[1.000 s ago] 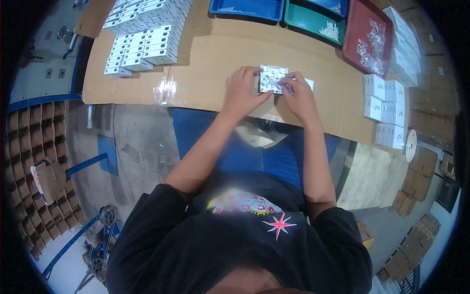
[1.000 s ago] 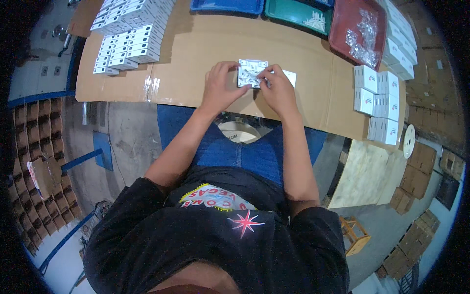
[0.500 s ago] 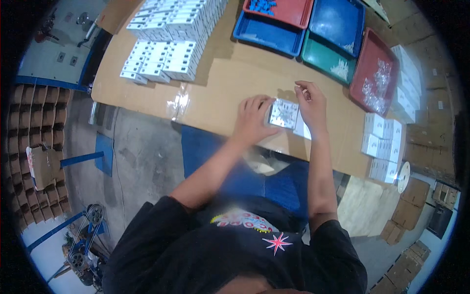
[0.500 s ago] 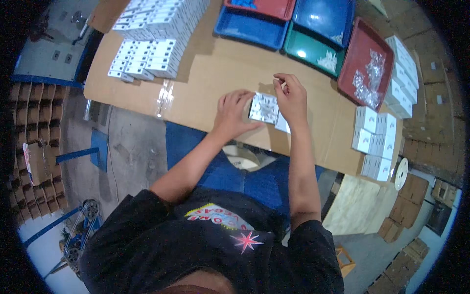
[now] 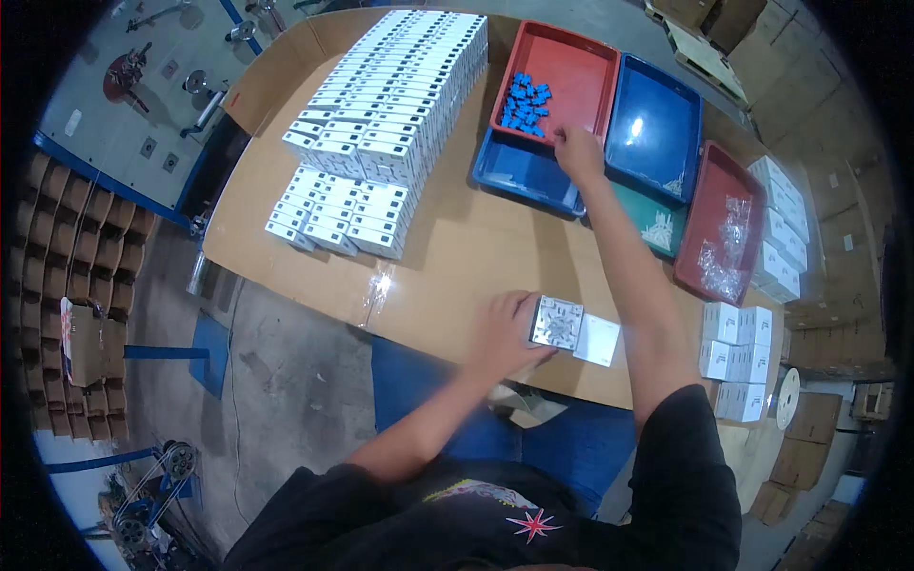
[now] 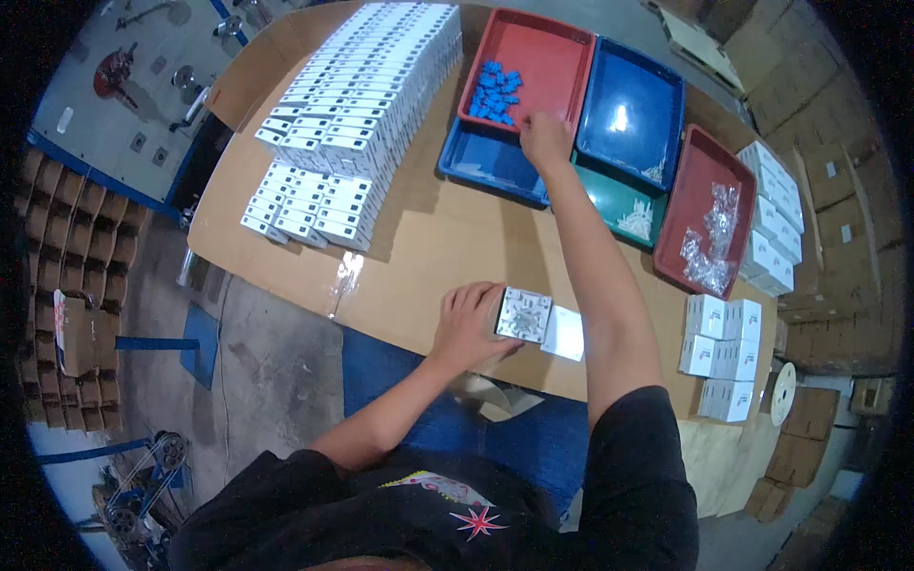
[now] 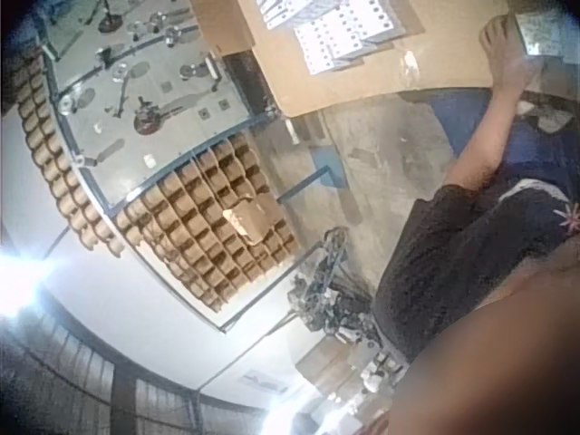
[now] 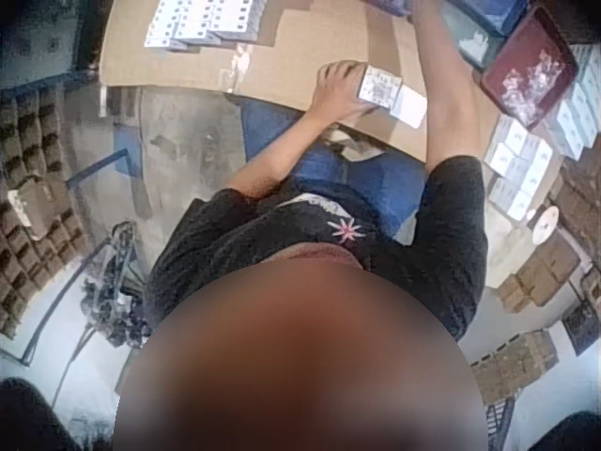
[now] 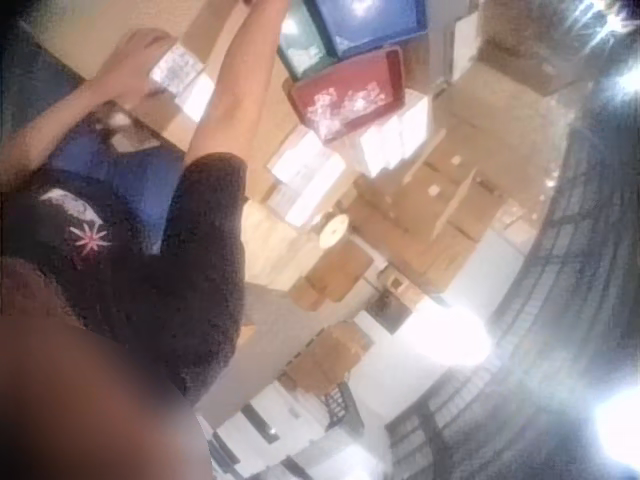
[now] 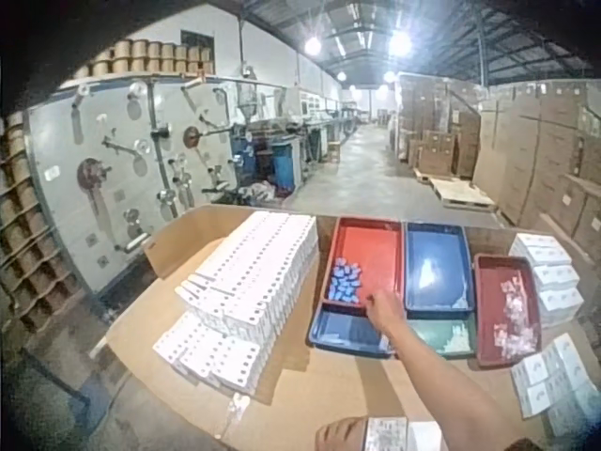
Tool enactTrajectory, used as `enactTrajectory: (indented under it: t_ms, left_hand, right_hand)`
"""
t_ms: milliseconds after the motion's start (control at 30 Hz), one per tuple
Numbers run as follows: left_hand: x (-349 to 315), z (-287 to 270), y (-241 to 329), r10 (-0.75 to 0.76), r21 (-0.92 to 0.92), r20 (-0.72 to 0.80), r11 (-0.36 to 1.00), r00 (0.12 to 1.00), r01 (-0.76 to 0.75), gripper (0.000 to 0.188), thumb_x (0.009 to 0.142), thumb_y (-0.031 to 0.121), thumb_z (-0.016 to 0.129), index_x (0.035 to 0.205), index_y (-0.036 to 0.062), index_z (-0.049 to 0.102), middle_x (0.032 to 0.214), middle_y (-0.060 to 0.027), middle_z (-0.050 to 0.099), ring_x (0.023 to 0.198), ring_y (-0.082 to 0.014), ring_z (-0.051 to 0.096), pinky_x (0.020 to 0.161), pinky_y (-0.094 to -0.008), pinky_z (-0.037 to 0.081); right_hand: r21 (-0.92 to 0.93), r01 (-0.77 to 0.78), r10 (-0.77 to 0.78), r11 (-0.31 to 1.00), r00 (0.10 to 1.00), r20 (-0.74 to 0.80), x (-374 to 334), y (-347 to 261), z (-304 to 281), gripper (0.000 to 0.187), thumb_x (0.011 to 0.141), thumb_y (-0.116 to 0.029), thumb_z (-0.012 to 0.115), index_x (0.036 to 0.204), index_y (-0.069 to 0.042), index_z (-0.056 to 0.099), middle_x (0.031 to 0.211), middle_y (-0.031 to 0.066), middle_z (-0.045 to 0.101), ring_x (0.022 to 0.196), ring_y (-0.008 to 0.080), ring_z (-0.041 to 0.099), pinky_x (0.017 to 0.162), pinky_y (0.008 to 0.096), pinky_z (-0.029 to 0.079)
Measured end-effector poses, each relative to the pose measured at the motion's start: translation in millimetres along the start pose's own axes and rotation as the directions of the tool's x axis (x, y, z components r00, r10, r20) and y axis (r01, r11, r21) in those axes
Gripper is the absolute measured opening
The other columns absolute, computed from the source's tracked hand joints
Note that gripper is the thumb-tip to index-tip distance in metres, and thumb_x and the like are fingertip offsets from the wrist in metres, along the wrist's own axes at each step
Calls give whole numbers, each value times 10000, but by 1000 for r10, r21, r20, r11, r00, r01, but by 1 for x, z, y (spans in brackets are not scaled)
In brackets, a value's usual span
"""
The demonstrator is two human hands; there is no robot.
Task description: Packing small electronic or mechanical components from colored bins into individual white boxes.
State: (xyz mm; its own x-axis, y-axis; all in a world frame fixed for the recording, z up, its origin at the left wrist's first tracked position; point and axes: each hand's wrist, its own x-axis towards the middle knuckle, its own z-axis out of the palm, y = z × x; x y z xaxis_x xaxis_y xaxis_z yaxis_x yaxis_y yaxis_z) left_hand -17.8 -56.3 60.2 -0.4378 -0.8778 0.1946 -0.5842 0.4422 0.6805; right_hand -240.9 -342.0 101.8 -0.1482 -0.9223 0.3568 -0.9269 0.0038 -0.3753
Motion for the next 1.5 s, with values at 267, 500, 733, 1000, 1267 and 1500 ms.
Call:
enactTrajectory:
  t_ms: [267,500,733,1000,1267,1500]
  left_hand:
    - [9,-10,1,37,-19,-34,999,999,-38,843,700,471,857,1364,47,557,1321,-114,556,1286,-292,499,1106,-473,325]
    - [7,-8,-1,57,12,-42,998,998,-56,796,705,460,853,1329,53,574,1318,-110,556,1283,-288,502,1106,-473,325]
    - [-1,6,0,28,16,10,999,1000,-28,852,681,486,853,1372,78,569,1337,-102,544,1311,-288,464,1119,-471,304]
    - [-1,1,-12,4,69,3,998,1000,-4,836,667,468,865,1378,110,610,1331,-83,558,1278,-281,478,1098,-449,318]
    - [4,6,-7,60,55,-34,997,998,-58,761,686,465,866,1334,133,645,1320,-64,576,1309,-257,474,1109,-453,309]
    - [-2,10,-11,90,89,-74,993,993,-83,778,687,470,856,1352,134,634,1292,-67,575,1285,-269,473,1109,-455,305]
  right_hand:
    - [-127,201,-193,971,978,75,44,-2,30,367,937,-150,602,1288,-224,678,1190,133,668,1151,366,639,1004,594,445]
    - [-90,227,-216,970,969,120,49,-1,29,308,934,-159,631,1231,-212,690,1275,104,619,1168,359,620,1045,638,424]
    - [-118,273,-285,955,954,-91,16,24,11,199,896,-179,695,1088,-128,687,1111,118,689,1048,373,664,862,539,489]
    - [510,-95,47,855,993,106,-119,10,-58,304,913,-161,757,1188,-41,710,945,97,754,720,139,669,614,299,520]
    - [852,-499,395,158,823,408,-280,23,-82,348,911,-27,733,1251,20,679,1101,113,722,851,136,675,767,266,536]
    - [865,-475,352,160,847,399,-299,11,-79,324,861,39,765,1176,24,693,979,43,675,896,91,647,778,229,527]
